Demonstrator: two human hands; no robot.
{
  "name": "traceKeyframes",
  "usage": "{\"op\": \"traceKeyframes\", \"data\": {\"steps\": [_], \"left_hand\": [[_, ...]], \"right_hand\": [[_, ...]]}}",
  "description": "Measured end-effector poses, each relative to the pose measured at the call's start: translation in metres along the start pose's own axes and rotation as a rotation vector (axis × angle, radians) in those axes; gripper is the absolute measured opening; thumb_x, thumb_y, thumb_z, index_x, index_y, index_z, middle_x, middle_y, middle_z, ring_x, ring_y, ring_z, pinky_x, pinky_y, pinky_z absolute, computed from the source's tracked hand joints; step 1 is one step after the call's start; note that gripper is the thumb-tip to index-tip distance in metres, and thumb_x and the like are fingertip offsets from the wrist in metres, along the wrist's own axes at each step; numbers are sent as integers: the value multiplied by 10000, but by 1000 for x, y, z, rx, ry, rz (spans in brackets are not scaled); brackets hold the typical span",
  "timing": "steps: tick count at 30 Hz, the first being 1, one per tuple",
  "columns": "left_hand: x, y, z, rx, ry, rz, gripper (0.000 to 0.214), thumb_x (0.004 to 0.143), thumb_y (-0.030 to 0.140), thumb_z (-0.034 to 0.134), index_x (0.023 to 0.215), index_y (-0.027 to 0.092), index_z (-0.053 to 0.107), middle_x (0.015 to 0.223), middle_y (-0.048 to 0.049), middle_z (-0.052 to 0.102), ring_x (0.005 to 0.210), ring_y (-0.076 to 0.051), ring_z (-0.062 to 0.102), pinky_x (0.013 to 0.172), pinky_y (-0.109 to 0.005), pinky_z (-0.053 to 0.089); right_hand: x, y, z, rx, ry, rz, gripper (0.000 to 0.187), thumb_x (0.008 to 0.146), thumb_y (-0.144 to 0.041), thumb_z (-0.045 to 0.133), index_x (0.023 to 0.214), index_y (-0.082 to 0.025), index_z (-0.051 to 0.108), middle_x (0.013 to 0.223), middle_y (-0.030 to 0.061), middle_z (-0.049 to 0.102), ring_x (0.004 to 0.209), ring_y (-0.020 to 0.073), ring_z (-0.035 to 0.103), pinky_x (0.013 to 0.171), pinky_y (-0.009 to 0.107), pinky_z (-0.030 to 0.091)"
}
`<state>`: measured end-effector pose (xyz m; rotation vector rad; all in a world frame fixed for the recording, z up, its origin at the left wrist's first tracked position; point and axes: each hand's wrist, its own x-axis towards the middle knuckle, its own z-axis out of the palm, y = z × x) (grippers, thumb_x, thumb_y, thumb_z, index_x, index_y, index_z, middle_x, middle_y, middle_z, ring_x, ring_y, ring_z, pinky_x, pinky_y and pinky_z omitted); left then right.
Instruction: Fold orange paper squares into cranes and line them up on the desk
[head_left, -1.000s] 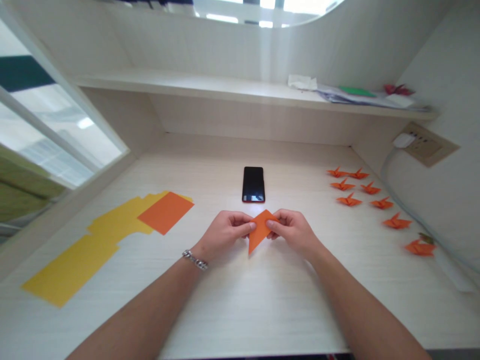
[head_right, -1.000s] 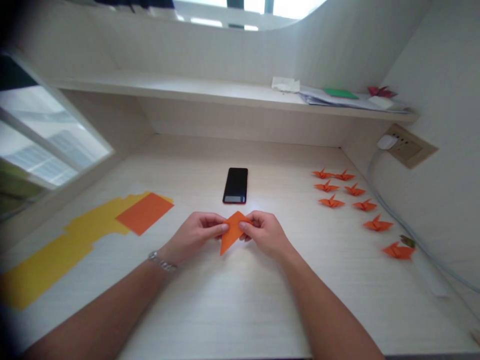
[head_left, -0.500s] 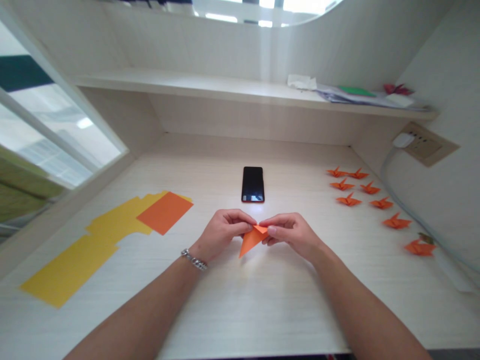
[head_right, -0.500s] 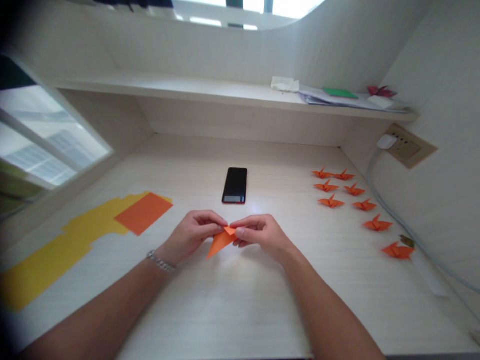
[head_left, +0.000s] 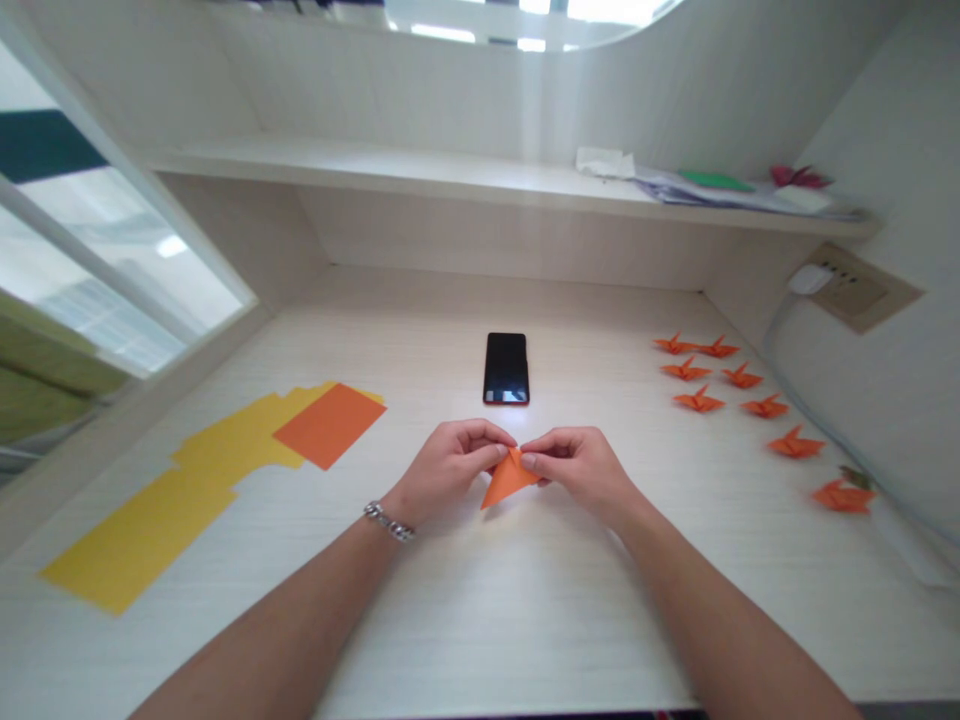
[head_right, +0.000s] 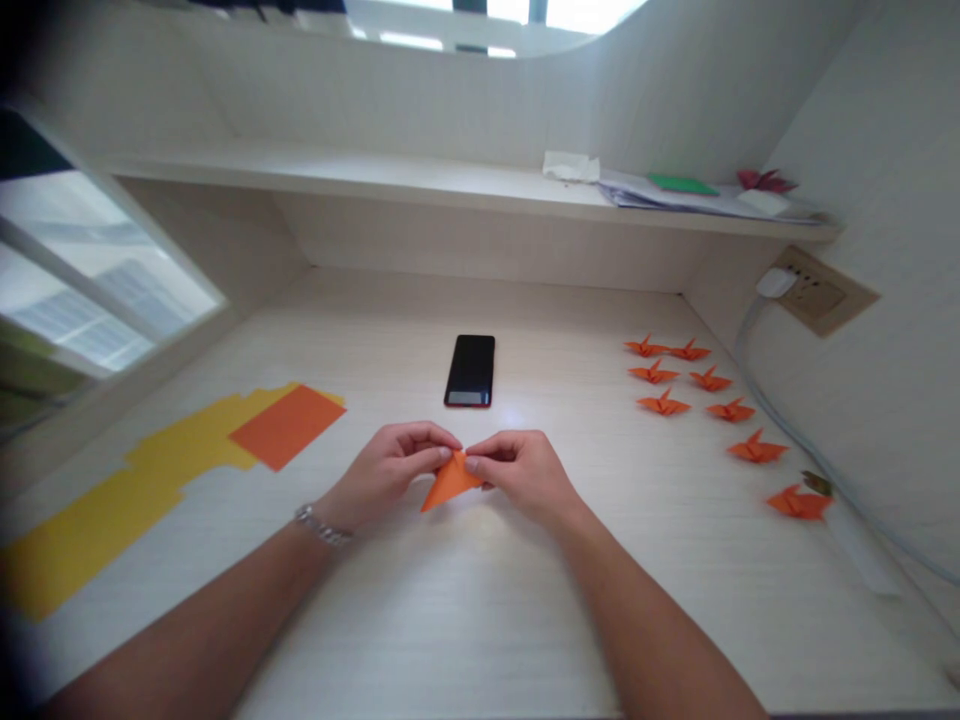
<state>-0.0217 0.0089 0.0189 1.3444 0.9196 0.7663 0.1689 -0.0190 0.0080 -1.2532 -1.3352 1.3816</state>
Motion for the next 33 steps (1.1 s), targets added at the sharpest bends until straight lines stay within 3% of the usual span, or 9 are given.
{"op": "traceKeyframes", "data": {"steps": [4,9,20,33], "left_hand": [[1,-2,1,-55,11,-18,126,797,211,617,889,138,663,786,-39,697,716,-153,653,685,-271,526],[1,-5,1,18,20,60,189,755,264,699,896,144,661,832,-47,706,776,-155,652,709,-248,514],[2,-6,4,50,103,60,229,736,294,707,900,146,645,709,-27,688,653,-148,643,587,-234,502],[1,-7,3,6,89,57,223,706,248,740,880,134,662,785,-54,720,725,-159,670,678,-256,529]], "right_hand": [[0,0,1,-7,33,2,240,688,-330,740,834,-140,757,711,62,725,608,144,634,569,261,524],[0,1,5,-26,23,5,238,694,-327,729,836,-139,758,701,61,721,601,142,629,565,259,519],[1,4,7,1,7,25,221,680,-300,735,826,-137,758,708,63,720,604,146,622,568,266,509],[1,4,6,25,0,36,259,633,-297,768,841,-142,768,723,70,733,620,157,637,600,286,502]]}}
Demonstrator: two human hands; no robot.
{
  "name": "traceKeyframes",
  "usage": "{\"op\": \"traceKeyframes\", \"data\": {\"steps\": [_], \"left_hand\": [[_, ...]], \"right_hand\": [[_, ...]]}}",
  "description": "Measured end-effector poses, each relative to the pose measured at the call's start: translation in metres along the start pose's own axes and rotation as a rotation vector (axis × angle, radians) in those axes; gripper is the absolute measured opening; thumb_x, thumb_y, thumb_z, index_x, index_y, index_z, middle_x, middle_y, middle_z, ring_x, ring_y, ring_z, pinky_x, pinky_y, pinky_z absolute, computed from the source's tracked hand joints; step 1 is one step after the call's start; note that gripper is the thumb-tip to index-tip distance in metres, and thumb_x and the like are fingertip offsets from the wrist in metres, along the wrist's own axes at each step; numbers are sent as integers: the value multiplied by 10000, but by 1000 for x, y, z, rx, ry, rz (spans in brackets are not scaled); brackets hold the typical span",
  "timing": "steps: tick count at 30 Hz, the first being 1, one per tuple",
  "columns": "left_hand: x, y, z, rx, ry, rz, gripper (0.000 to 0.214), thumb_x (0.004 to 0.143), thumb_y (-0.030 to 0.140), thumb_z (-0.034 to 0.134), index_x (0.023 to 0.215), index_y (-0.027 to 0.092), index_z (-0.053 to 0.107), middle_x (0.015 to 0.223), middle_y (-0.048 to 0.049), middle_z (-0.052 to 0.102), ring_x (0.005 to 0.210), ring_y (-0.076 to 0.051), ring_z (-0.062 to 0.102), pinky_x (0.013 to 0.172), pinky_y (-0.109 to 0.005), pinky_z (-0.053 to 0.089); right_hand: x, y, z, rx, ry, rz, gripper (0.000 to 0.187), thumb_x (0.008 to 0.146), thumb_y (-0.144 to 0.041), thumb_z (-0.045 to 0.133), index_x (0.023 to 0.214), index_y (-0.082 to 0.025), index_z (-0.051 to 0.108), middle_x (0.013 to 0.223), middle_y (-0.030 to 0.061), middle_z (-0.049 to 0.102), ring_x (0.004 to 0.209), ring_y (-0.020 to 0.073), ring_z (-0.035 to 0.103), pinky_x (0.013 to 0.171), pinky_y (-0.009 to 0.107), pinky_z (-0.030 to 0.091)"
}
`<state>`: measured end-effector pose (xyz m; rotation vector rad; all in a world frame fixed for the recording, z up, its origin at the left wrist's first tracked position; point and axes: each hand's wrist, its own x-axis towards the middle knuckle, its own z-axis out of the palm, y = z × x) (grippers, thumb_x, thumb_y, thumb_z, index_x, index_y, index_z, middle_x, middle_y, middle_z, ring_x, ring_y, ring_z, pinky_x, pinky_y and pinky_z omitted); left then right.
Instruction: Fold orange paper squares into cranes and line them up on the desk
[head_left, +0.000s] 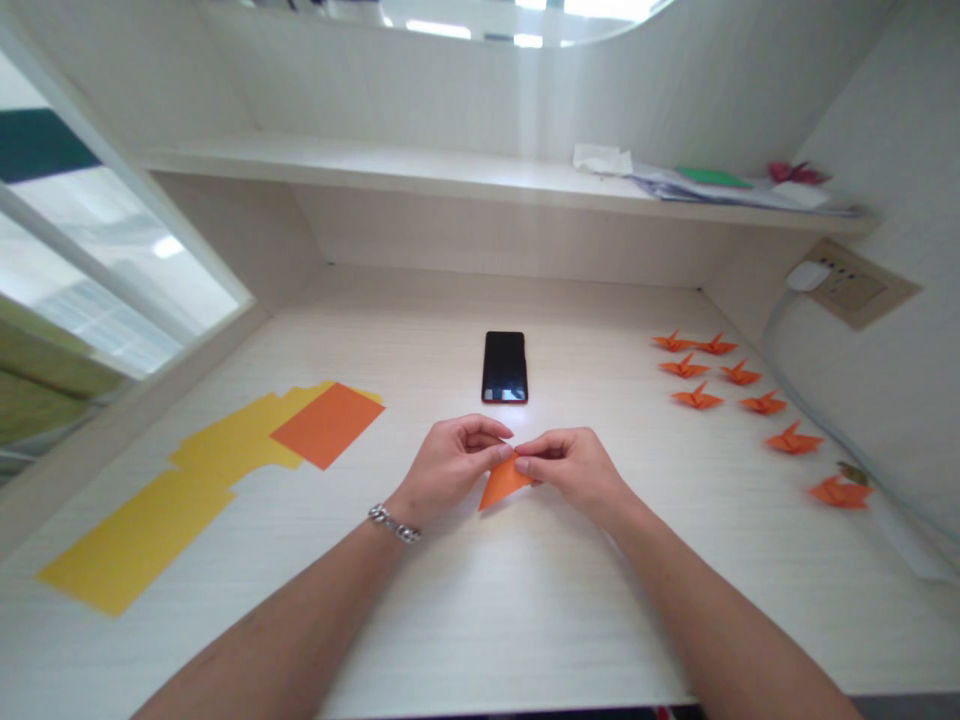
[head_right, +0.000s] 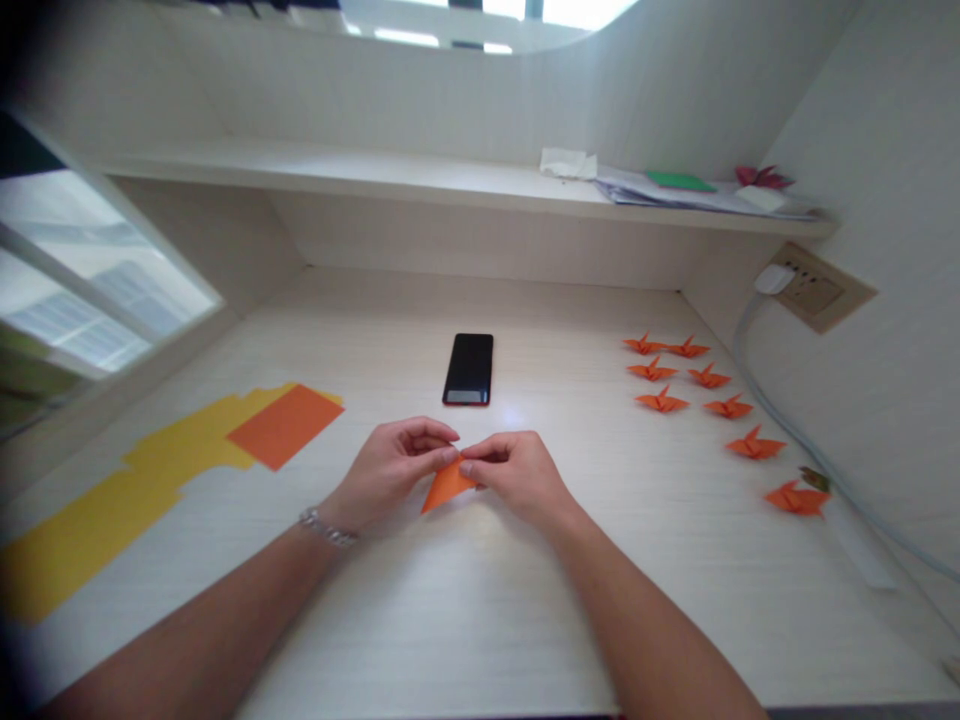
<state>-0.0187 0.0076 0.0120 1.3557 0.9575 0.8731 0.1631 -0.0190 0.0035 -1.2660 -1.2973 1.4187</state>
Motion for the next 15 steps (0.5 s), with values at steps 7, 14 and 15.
{"op": "traceKeyframes", "data": {"steps": [7,14,15], "left_hand": [[0,5,3,92,26,4,201,771,287,658,911,142,651,596,25,590,542,-97,540,494,-189,416],[0,1,2,115,39,46,238,793,334,634,949,156,609,596,33,567,540,-102,532,481,-194,395],[-1,1,2,104,32,42,247,795,341,634,953,153,608,612,24,585,557,-108,550,494,-199,410]], "right_hand": [[1,1,1,-5,9,-2,256,647,-309,755,834,-134,761,718,69,725,610,148,623,585,275,502],[2,2,3,33,14,22,287,630,-342,771,828,-134,752,707,58,710,616,147,622,590,280,518],[2,2,3,38,20,24,289,628,-343,774,826,-134,750,706,57,710,617,148,623,591,281,519]]}}
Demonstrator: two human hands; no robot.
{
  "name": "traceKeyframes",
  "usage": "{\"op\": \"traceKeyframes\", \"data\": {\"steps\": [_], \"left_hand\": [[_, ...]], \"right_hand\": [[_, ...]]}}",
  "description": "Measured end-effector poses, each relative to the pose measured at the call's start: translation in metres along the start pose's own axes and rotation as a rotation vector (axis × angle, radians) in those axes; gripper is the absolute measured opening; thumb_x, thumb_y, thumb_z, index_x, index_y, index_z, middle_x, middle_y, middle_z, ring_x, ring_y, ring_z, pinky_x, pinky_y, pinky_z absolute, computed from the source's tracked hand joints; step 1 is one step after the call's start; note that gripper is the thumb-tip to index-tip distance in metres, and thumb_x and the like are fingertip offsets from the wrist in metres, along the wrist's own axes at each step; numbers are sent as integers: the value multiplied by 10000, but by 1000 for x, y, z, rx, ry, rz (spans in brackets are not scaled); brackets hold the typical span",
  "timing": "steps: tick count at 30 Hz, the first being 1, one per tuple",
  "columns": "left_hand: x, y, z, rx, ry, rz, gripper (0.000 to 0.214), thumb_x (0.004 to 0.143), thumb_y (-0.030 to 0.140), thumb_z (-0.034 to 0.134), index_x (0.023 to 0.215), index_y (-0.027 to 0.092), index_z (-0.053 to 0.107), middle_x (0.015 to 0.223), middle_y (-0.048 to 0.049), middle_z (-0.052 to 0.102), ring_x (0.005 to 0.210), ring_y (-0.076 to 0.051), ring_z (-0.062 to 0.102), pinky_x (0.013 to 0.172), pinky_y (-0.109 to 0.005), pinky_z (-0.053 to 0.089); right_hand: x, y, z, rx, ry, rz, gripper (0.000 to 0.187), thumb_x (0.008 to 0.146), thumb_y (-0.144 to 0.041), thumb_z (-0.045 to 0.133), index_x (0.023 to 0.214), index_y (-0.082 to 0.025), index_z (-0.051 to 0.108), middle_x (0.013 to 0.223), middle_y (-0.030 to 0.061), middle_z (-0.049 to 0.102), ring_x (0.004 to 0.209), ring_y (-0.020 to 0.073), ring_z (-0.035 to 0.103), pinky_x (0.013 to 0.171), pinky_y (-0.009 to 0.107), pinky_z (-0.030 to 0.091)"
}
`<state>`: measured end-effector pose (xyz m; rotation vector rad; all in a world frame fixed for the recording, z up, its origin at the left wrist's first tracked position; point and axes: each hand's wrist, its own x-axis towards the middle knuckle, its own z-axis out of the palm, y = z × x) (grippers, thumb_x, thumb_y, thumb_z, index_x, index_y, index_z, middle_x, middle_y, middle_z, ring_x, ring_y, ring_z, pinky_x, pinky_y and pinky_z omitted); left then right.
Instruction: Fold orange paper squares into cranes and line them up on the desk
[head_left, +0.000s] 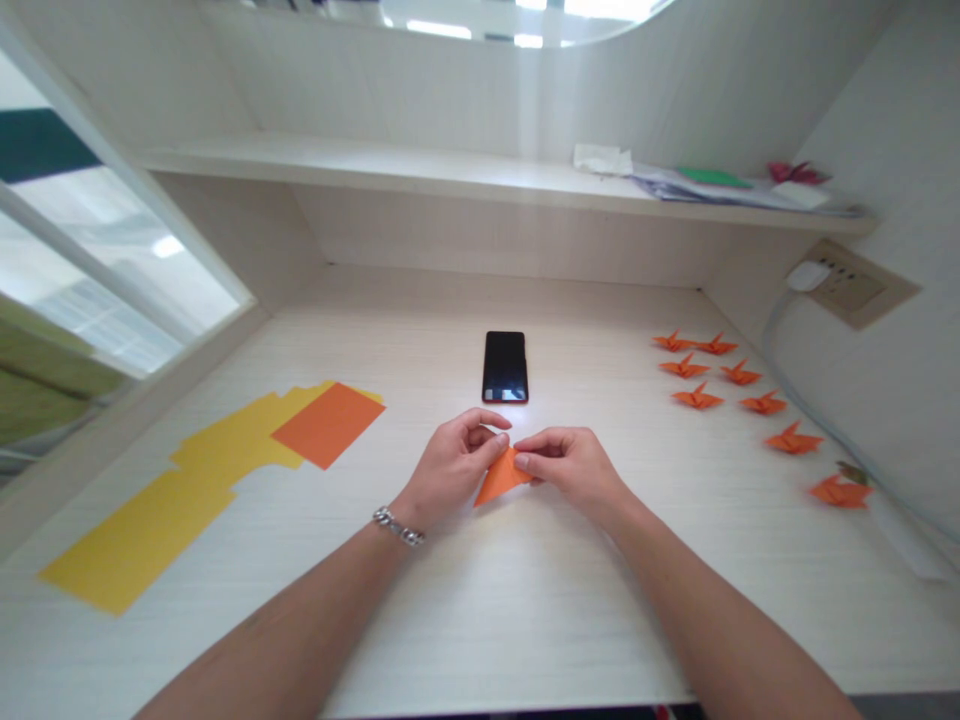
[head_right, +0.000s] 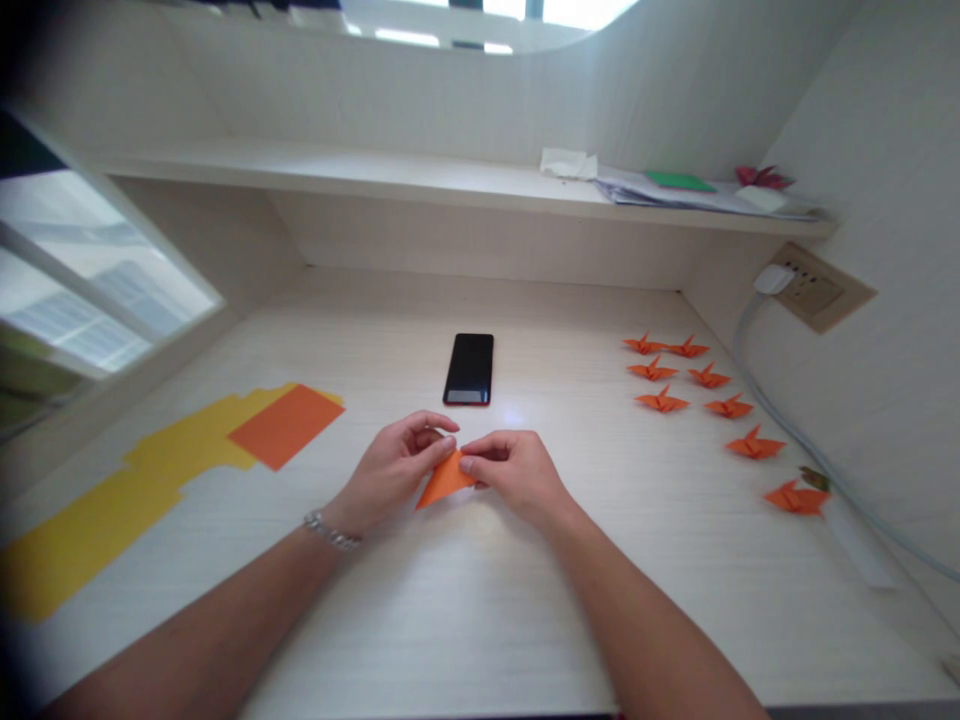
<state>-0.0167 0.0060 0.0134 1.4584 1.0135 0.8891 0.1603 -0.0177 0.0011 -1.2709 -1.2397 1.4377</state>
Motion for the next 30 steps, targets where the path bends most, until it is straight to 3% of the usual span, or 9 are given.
{"op": "traceKeyframes", "data": {"steps": [6,11,30], "left_hand": [[-1,1,-1,-115,-92,-57,370,716,301,735,1019,137,602,777,-56,712,724,-174,671,643,-267,519],[0,-1,-2,-135,-70,-86,336,677,255,759,968,130,646,837,-85,739,773,-200,696,714,-315,549],[-1,-1,0,-129,-4,-51,277,722,269,735,937,136,620,752,-65,724,702,-178,682,651,-269,527]], "right_hand": [[0,-1,-1,26,29,-7,289,629,-348,778,820,-135,740,692,54,705,615,148,627,577,275,524],[1,0,-3,34,19,-13,300,618,-368,779,813,-143,744,704,55,711,623,152,633,577,283,528],[0,1,-1,-8,-8,-41,224,667,-297,746,826,-140,753,706,56,718,606,139,620,584,273,512]]}}
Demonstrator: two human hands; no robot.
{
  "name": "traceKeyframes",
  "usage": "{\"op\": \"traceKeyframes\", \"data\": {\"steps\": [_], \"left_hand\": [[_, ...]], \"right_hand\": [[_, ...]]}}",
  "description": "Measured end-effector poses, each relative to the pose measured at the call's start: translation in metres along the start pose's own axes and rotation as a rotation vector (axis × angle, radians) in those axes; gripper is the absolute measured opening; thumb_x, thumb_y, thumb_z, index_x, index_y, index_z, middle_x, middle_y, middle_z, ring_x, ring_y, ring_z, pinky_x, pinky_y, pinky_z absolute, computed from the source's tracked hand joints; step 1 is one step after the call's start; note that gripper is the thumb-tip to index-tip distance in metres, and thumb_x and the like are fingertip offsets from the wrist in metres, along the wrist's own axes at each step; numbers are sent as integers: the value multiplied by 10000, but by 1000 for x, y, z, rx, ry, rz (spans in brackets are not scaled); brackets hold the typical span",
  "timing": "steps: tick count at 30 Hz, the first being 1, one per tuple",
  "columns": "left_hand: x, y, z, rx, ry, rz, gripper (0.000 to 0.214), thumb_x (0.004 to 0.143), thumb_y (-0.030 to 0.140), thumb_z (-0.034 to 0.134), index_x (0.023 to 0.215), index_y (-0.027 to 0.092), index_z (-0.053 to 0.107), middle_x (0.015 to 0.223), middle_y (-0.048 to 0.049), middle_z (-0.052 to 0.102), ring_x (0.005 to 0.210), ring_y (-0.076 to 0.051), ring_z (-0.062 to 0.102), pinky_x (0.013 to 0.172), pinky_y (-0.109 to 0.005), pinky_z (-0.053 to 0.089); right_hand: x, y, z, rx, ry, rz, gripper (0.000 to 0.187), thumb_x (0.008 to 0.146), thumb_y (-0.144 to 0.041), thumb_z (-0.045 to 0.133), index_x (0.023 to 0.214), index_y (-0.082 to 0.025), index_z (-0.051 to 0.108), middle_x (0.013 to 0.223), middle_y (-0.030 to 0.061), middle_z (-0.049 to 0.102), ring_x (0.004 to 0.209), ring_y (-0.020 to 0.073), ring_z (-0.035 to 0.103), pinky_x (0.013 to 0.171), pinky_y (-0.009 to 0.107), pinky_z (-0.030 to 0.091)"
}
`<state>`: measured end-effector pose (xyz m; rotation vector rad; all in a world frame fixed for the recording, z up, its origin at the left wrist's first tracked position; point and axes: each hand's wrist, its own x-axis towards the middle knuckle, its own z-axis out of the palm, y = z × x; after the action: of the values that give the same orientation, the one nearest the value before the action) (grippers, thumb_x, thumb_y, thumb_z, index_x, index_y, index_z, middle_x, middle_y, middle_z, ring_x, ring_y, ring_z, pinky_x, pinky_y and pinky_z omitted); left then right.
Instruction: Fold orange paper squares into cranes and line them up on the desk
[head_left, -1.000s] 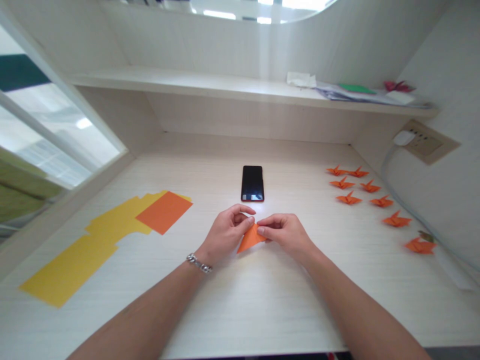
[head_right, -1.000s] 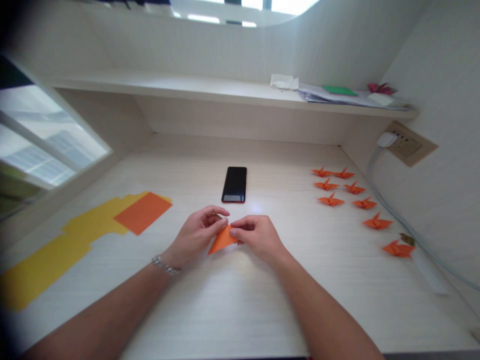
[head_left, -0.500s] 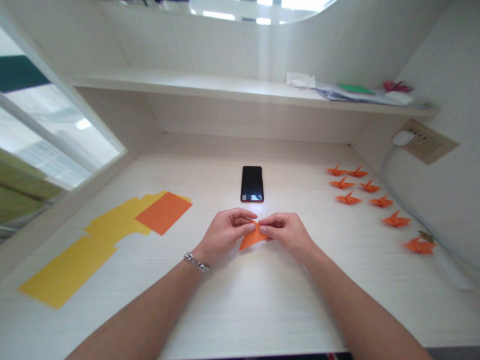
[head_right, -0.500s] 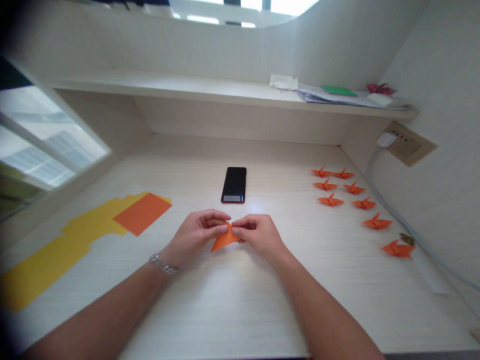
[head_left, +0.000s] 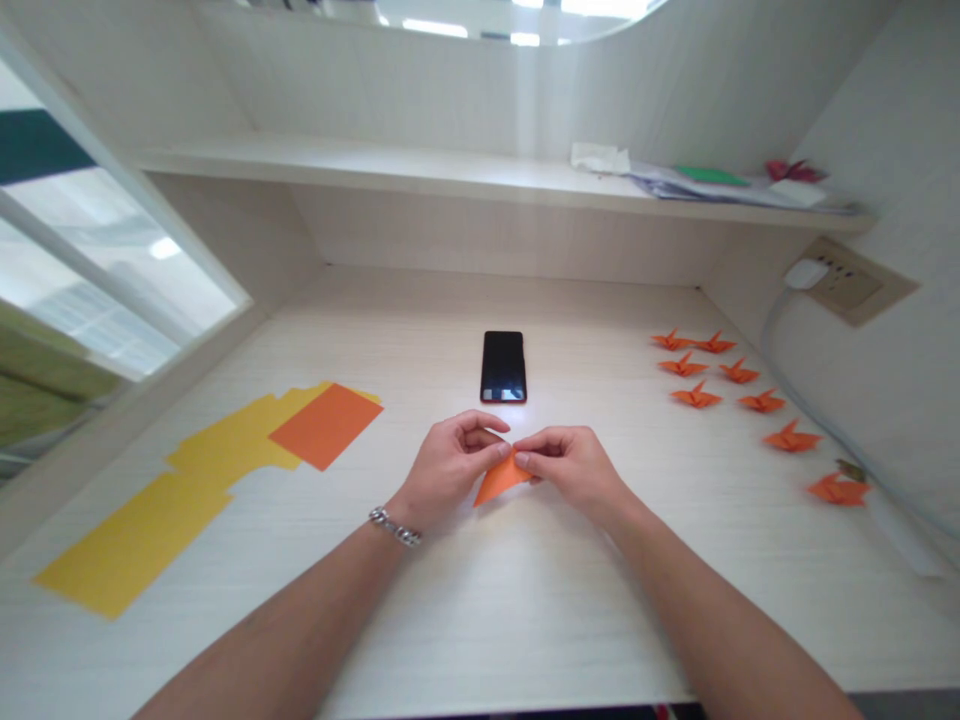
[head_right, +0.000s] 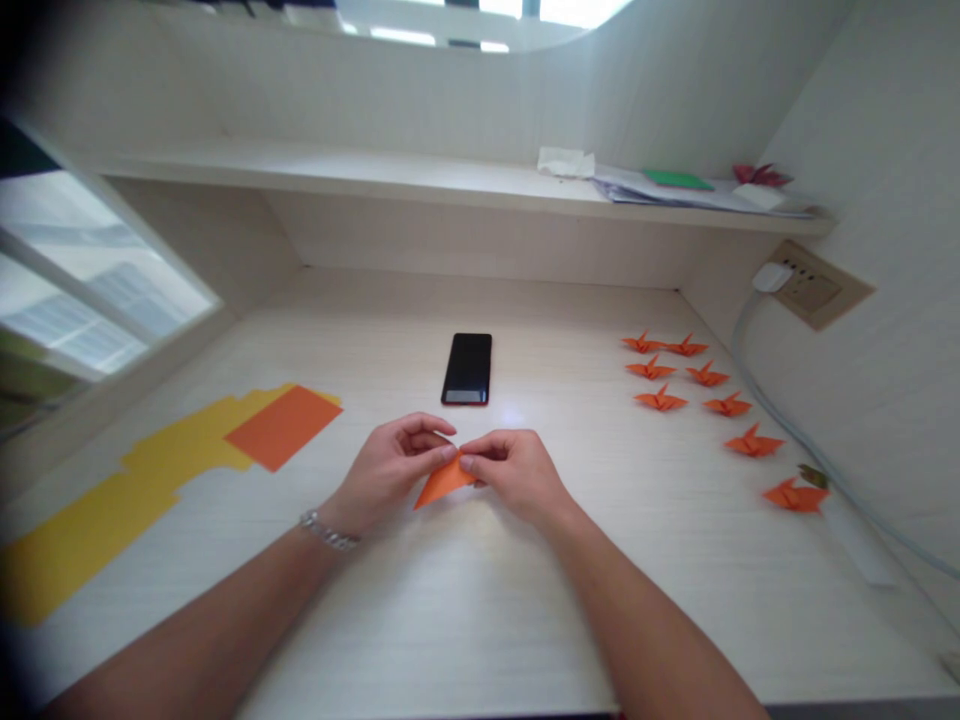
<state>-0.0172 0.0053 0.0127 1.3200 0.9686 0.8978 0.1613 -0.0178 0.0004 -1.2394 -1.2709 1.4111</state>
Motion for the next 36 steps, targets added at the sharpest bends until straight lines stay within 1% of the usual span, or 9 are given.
{"op": "traceKeyframes", "data": {"steps": [6,12,14,18,23,26,29,33,36], "left_hand": [[-1,0,1,2,-56,-17,317,694,265,753,953,133,625,787,-72,725,731,-186,688,677,-284,539],[2,0,-2,27,65,24,266,679,223,753,904,132,643,759,-42,695,709,-155,660,651,-244,523],[2,1,-2,55,48,14,242,687,224,742,896,131,663,778,-45,698,717,-155,654,655,-243,517],[0,4,0,151,-55,-5,206,739,293,701,860,126,706,798,-62,718,724,-162,649,663,-246,507],[1,4,2,135,10,4,198,726,294,716,816,118,703,772,-53,713,701,-153,636,650,-236,497],[1,3,1,148,-17,13,198,728,298,715,819,123,705,795,-57,718,723,-159,638,666,-242,497],[0,3,2,212,-48,32,211,765,329,683,812,126,715,788,-60,723,713,-160,634,663,-246,491],[-2,5,4,257,-10,59,219,775,340,673,797,127,719,761,-55,724,672,-150,624,624,-234,481],[-3,6,3,276,4,75,211,773,334,676,793,129,722,770,-55,729,676,-149,629,623,-226,480]], "right_hand": [[1,2,-1,-26,18,-15,242,673,-318,749,826,-130,749,707,63,718,613,148,631,578,272,517],[-1,-1,-4,31,43,-15,270,661,-275,758,879,-123,711,662,42,700,611,154,647,611,286,529],[-2,-2,-4,10,49,-26,235,667,-255,750,859,-126,705,657,37,694,614,152,646,609,279,522],[-3,-4,-3,-41,25,-88,187,685,-231,731,844,-137,698,702,39,697,648,152,651,617,269,517],[-2,-2,-4,41,119,-139,272,665,-270,767,885,-141,672,756,58,706,686,176,671,652,298,546],[-3,-1,-2,-7,165,-178,240,680,-272,760,865,-147,672,773,65,710,721,189,677,695,315,554],[-4,-1,0,-67,170,-207,222,696,-257,748,879,-156,674,812,70,715,760,198,682,734,324,555],[-3,-2,1,12,153,-183,290,690,-262,760,941,-159,659,821,70,724,774,201,690,737,323,559],[-2,-1,1,43,159,-179,298,678,-277,774,928,-154,667,809,69,726,766,200,692,734,322,561]]}}
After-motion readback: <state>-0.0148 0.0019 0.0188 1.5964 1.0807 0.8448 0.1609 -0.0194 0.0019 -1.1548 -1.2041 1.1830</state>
